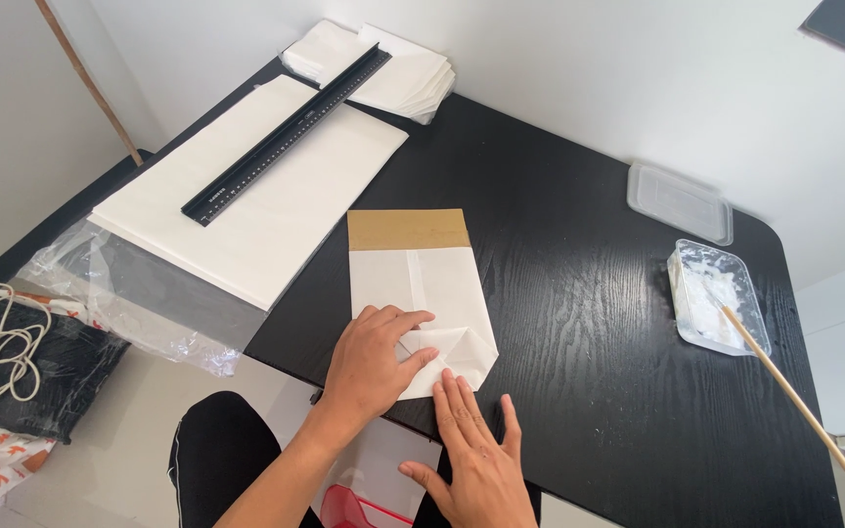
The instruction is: Folding the bottom of a paper bag and applying glue with a brush to seal it.
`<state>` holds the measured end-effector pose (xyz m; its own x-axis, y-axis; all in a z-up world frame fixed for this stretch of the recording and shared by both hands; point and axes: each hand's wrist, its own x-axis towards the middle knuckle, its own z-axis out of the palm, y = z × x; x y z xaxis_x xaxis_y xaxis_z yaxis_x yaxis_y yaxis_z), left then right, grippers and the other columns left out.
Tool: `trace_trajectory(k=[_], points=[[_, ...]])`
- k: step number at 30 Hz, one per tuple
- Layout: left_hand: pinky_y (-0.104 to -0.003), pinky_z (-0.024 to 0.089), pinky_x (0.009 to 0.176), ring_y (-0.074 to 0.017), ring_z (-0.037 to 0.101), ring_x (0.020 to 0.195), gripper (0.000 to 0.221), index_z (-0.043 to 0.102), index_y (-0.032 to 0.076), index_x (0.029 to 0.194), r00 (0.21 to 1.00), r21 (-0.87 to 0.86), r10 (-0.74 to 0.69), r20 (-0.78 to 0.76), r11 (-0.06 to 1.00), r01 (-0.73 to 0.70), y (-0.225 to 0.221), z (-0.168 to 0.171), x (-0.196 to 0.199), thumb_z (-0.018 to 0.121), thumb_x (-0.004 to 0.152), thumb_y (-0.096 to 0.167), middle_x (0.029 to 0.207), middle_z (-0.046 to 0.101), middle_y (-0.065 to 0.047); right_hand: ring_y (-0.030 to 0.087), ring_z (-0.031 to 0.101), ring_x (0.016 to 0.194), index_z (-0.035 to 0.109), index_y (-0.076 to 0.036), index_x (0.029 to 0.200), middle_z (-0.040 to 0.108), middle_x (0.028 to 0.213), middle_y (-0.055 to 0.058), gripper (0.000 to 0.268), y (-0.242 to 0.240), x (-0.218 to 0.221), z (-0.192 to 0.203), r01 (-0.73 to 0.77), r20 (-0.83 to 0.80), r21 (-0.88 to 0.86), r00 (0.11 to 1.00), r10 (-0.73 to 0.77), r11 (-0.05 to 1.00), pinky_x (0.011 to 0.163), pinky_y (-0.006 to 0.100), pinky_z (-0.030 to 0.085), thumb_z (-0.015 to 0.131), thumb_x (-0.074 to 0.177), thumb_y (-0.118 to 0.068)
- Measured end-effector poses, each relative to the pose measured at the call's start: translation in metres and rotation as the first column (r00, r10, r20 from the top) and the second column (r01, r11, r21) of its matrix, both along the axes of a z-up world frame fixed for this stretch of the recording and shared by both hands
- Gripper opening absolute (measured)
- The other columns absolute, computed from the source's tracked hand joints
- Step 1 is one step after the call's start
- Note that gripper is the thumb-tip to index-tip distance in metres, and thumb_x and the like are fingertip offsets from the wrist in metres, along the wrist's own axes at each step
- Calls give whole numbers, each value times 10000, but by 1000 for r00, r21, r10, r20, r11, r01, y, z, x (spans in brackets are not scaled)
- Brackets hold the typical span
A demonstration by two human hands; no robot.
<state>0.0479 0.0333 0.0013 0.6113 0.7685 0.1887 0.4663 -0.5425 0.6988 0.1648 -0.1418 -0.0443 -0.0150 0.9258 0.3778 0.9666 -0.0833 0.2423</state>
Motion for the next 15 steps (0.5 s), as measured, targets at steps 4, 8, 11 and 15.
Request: trace_trajectory(k=[4, 8, 11, 15], points=[[-414, 494, 880, -232, 615, 1013, 392, 712, 217, 1254, 1000, 4, -1, -5, 1000, 1, -1, 2, 0, 726, 892, 368, 1114, 738, 14, 90, 256, 1560, 267, -185, 1634, 288, 1704, -62, 979, -6, 7, 2, 40, -117, -31, 992, -43, 999, 1229, 480, 100, 521, 909, -791], [-408, 502, 871, -227, 618, 988, 390, 709, 221, 1246, 1000, 22, 2, 5, 1000, -2, -1, 1, 0, 742, 885, 363, 1092, 741, 18, 121, 263, 1555, 298, -180, 1618, 303, 1697, -60, 916, -7, 13, 3, 67, -184, -27, 980, -71, 997, 1212, 473, 133, 516, 928, -742], [-398, 503, 882, -207, 616, 991, 392, 708, 229, 1250, 1000, 4, 2, -1, 1000, -2, -1, 0, 0, 736, 886, 370, 1085, 744, 33, 142, 257, 1552, 327, -175, 1600, 291, 1699, -37, 894, -9, 18, 1, 107, -226, -55, 967, -117, 993, 1196, 471, 146, 506, 933, -743], [-413, 492, 810, -233, 583, 1015, 353, 722, 197, 1211, 999, 229, 15, 50, 973, -26, -12, -1, -3, 759, 871, 285, 1150, 675, 3, 152, 258, 1555, 334, -161, 1591, 284, 1702, -11, 900, -9, 17, 2, 108, -215, -55, 970, -117, 993, 1190, 470, 173, 492, 930, -751]])
